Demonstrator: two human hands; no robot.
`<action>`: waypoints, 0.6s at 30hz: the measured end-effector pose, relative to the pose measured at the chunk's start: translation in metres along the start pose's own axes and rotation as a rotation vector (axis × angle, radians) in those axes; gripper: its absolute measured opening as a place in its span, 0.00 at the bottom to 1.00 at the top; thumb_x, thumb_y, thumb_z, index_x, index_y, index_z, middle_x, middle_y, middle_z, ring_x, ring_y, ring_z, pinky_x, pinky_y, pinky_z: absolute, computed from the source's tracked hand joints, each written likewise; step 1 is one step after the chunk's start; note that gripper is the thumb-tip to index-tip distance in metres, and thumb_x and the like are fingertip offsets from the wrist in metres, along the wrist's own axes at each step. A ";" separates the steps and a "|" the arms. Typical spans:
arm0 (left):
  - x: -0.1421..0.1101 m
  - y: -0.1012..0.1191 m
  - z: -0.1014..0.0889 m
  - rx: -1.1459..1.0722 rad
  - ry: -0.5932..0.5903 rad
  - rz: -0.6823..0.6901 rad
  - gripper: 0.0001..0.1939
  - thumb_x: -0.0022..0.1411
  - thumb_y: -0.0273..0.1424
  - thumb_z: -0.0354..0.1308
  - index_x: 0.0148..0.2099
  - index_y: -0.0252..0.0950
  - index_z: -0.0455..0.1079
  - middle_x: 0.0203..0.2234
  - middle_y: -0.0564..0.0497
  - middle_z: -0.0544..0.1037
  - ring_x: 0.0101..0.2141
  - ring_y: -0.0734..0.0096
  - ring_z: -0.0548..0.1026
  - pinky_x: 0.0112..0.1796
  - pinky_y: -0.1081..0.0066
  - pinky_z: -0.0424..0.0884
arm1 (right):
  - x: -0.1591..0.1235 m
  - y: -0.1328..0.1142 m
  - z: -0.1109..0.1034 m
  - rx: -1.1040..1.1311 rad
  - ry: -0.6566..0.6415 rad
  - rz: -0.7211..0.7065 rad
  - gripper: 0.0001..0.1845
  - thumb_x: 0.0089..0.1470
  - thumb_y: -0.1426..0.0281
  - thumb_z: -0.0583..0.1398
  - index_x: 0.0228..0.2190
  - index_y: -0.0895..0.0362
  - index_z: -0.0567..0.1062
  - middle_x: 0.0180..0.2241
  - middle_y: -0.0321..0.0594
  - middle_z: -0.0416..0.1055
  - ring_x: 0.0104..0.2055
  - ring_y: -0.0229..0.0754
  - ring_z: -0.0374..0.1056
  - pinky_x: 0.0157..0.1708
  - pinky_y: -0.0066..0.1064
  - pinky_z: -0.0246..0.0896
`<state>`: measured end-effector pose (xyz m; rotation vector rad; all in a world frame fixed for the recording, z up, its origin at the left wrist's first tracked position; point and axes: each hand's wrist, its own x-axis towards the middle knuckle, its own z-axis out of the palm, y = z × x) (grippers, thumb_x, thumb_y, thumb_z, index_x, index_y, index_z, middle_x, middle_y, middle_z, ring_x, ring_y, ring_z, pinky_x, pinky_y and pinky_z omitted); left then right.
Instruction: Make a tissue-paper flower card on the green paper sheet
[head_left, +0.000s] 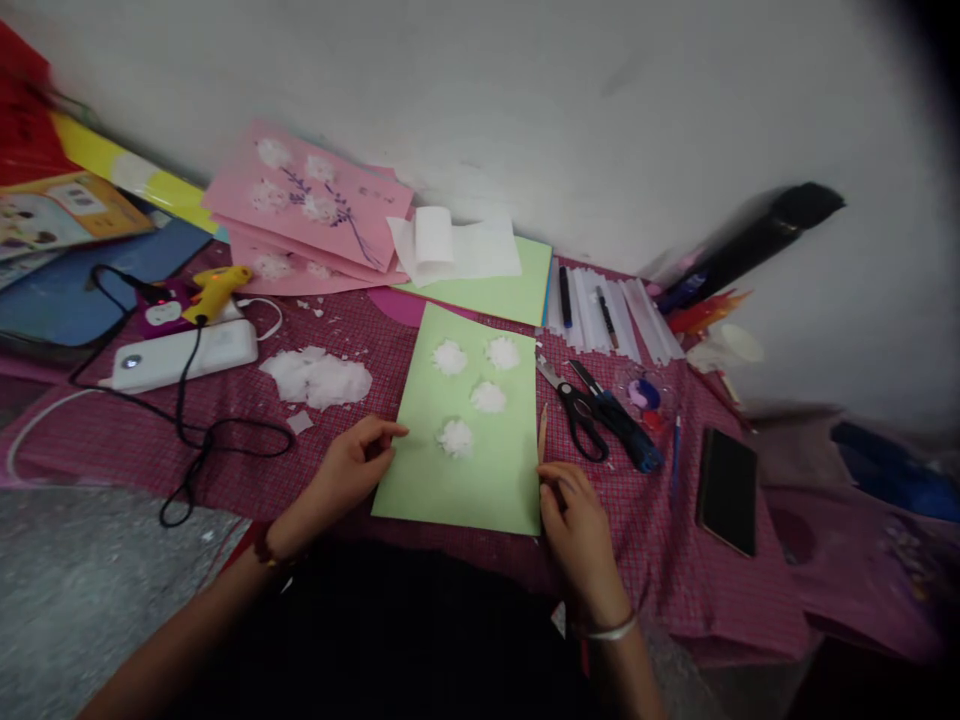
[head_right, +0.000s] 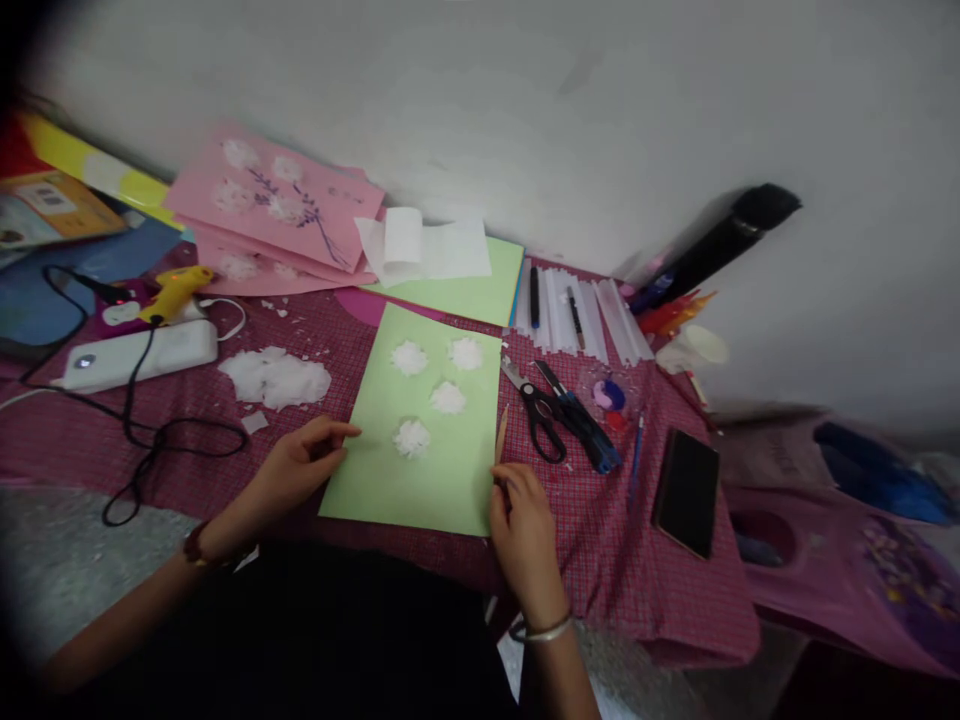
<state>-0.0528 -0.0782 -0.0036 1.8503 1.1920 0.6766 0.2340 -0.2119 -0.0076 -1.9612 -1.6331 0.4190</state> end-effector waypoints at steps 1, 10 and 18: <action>-0.002 -0.001 0.001 0.014 -0.003 0.004 0.11 0.58 0.28 0.52 0.42 0.36 0.73 0.26 0.55 0.68 0.28 0.74 0.69 0.32 0.72 0.64 | 0.003 0.001 -0.001 -0.027 -0.014 -0.002 0.12 0.59 0.75 0.51 0.41 0.57 0.73 0.42 0.46 0.72 0.45 0.45 0.69 0.48 0.40 0.67; 0.001 0.000 0.016 -0.316 -0.097 -0.121 0.18 0.56 0.34 0.59 0.49 0.37 0.70 0.38 0.49 0.74 0.34 0.70 0.73 0.34 0.69 0.71 | 0.024 0.001 0.003 -0.117 -0.023 0.059 0.12 0.56 0.77 0.52 0.39 0.58 0.73 0.40 0.45 0.70 0.40 0.46 0.71 0.42 0.37 0.67; 0.001 0.018 -0.021 -0.185 -0.126 -0.031 0.15 0.60 0.35 0.57 0.47 0.40 0.77 0.48 0.47 0.78 0.47 0.61 0.75 0.47 0.61 0.73 | 0.032 -0.002 -0.004 -0.141 -0.036 0.075 0.10 0.55 0.78 0.53 0.37 0.57 0.73 0.39 0.43 0.71 0.41 0.42 0.70 0.44 0.33 0.64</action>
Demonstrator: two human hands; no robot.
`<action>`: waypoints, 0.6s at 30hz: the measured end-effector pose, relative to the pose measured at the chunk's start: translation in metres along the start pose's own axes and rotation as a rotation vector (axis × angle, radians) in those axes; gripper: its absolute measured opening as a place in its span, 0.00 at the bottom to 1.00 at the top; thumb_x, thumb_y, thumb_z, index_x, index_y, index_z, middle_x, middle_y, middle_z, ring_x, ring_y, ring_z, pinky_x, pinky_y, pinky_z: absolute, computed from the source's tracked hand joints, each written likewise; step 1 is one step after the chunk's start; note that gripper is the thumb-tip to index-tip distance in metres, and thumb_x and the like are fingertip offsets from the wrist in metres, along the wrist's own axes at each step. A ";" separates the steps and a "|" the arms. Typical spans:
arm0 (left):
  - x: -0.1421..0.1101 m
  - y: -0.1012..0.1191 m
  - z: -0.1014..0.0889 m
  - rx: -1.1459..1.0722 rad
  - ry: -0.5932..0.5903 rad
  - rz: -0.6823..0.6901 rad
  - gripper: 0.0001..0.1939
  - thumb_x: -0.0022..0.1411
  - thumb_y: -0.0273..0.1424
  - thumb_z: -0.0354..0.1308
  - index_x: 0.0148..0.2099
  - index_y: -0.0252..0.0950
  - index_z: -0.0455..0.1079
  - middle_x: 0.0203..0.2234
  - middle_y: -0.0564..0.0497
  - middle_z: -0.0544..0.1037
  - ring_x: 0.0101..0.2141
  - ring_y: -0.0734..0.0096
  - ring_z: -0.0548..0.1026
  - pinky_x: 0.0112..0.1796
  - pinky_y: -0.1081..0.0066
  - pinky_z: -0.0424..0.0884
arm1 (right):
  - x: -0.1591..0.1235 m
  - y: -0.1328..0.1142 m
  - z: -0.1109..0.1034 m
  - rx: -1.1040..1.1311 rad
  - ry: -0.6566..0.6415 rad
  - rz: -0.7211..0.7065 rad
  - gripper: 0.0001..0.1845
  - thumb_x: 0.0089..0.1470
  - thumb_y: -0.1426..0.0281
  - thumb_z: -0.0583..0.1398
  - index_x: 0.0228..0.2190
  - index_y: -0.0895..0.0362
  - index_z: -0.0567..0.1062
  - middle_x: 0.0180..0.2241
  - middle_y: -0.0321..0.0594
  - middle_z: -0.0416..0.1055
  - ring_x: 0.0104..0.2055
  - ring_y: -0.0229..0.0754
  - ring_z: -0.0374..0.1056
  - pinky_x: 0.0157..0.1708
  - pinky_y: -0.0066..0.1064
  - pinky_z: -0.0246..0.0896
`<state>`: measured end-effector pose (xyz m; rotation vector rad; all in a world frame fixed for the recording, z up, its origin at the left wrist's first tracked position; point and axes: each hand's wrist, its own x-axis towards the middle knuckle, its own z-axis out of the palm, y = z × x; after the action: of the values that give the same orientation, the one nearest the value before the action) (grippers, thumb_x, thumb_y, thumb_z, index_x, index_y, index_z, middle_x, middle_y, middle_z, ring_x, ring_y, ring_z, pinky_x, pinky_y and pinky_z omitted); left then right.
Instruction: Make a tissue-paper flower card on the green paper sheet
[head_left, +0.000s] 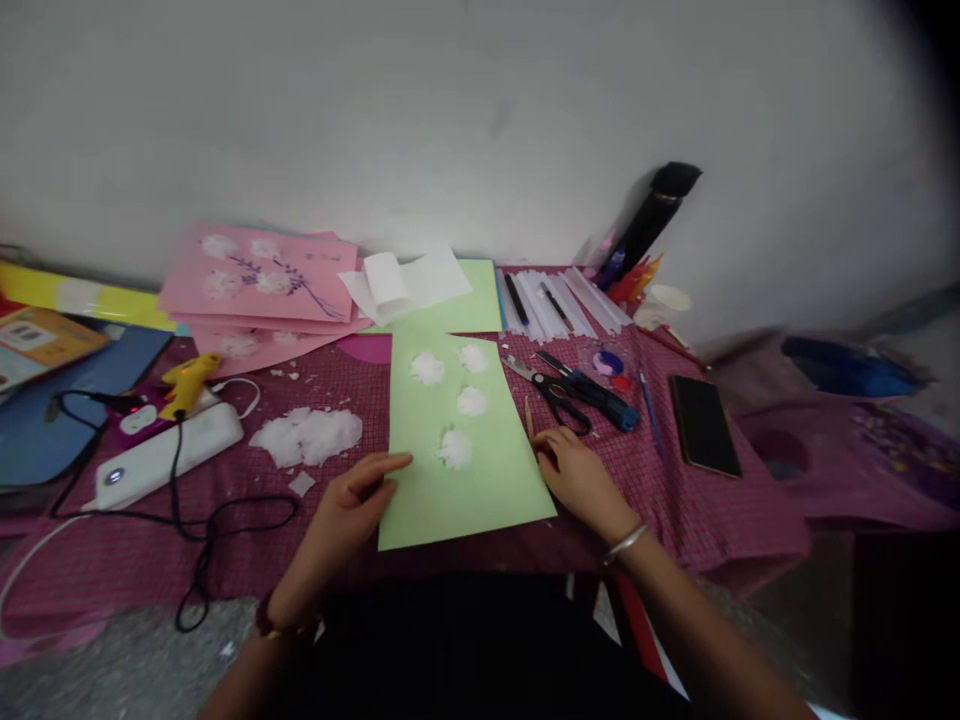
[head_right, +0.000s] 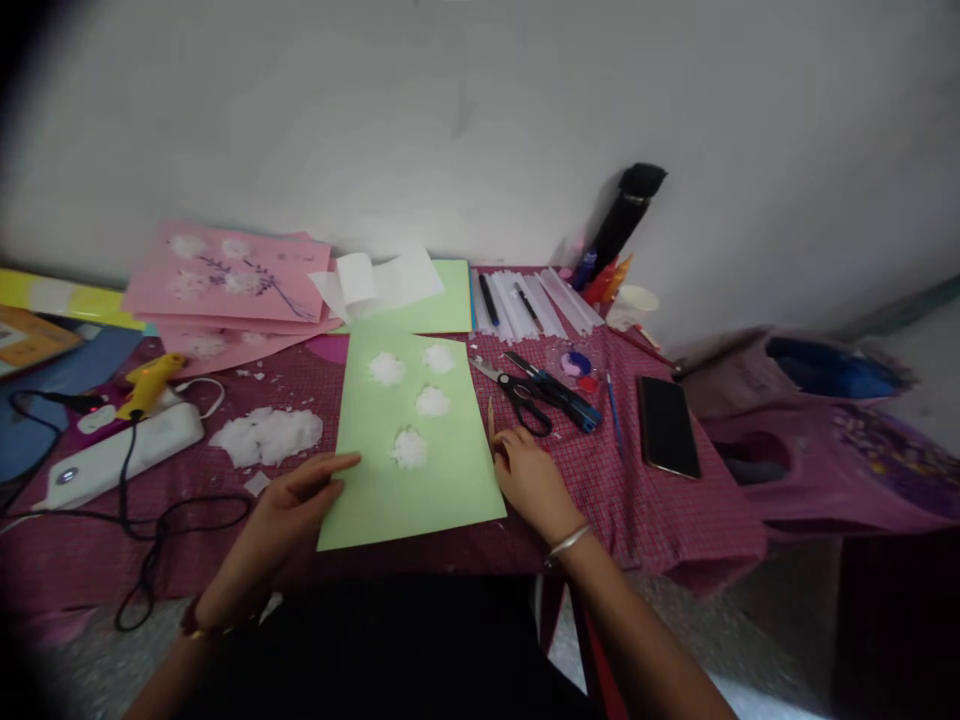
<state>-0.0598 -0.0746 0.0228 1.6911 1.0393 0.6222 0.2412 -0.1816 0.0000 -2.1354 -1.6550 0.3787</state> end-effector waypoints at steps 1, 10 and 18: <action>-0.002 0.001 -0.003 0.038 0.026 0.030 0.15 0.61 0.35 0.56 0.48 0.41 0.77 0.48 0.47 0.78 0.49 0.61 0.75 0.50 0.60 0.72 | 0.000 0.000 0.000 -0.009 -0.009 0.000 0.09 0.56 0.77 0.54 0.37 0.57 0.73 0.39 0.43 0.71 0.41 0.42 0.70 0.44 0.33 0.64; 0.001 -0.018 0.021 0.156 0.005 0.107 0.16 0.58 0.32 0.56 0.48 0.39 0.77 0.46 0.46 0.79 0.48 0.61 0.75 0.52 0.57 0.70 | 0.004 0.001 0.006 -0.078 0.013 0.039 0.09 0.57 0.72 0.56 0.40 0.58 0.71 0.40 0.44 0.70 0.37 0.43 0.69 0.38 0.33 0.63; 0.003 -0.009 0.022 -0.516 0.135 -0.448 0.23 0.43 0.38 0.70 0.43 0.36 0.76 0.36 0.49 0.82 0.28 0.68 0.77 0.28 0.70 0.74 | 0.000 0.001 0.003 -0.083 0.020 0.042 0.11 0.61 0.72 0.53 0.43 0.58 0.71 0.43 0.45 0.72 0.40 0.44 0.71 0.36 0.31 0.62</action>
<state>-0.0441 -0.0820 0.0064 0.9414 1.1833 0.6430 0.2406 -0.1815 -0.0033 -2.2301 -1.6440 0.3053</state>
